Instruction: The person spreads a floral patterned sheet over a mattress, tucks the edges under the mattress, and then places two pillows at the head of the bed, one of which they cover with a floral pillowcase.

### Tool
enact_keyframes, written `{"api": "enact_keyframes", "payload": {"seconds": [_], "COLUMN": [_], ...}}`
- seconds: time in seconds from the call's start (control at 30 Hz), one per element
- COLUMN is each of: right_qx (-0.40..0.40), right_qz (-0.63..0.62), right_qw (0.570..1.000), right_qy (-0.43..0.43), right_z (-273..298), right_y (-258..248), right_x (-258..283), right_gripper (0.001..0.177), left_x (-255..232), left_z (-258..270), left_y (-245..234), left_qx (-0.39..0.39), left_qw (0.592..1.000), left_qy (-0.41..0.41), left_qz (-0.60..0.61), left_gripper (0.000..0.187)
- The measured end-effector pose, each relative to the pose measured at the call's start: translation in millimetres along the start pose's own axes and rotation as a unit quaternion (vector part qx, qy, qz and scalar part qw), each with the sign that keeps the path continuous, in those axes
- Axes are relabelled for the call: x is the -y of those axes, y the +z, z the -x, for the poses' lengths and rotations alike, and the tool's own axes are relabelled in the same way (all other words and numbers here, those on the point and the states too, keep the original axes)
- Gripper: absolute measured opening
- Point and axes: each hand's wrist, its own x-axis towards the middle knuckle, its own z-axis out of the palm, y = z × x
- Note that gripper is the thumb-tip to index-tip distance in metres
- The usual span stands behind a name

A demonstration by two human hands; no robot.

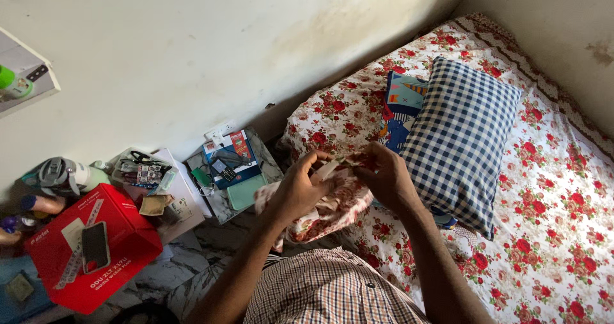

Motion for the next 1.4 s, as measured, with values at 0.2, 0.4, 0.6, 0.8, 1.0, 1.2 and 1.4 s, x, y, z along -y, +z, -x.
{"api": "enact_keyframes", "payload": {"seconds": [0.2,0.4,0.6,0.8,1.0,1.2,1.4], "right_qx": [-0.015,0.002,0.024,-0.137,-0.218,-0.278,-0.307], "right_qz": [0.032,0.077,0.146,0.212,0.139,0.005,-0.374], "right_qw": [0.999,0.997,0.989,0.961,0.952,0.946,0.867], "right_qy": [0.024,0.032,0.026,0.117,0.162,0.166,0.120], "right_z": [-4,-2,9,20,31,39,38], "right_y": [-7,-19,-40,-49,-62,-69,-80], "right_x": [-4,-1,-6,-8,-21,-48,-65], "right_gripper": [0.021,0.029,0.022,0.021,0.020,0.024,0.017], "left_x": [40,66,67,58,87,141,101], "left_z": [0,-11,-21,-19,-32,-68,-102], "left_y": [-8,-20,-40,-58,-75,-86,-74], "left_qx": [-0.110,-0.159,-0.193,-0.210,-0.215,-0.233,-0.161], "left_qw": [0.959,0.959,0.951,0.924,0.923,0.928,0.980], "left_qy": [0.177,0.077,0.074,0.162,0.072,0.048,-0.105], "left_qz": [-0.192,-0.222,-0.229,-0.276,-0.311,-0.286,-0.058], "left_gripper": [0.033,0.018,0.019,0.027,0.017,0.016,0.028]}}
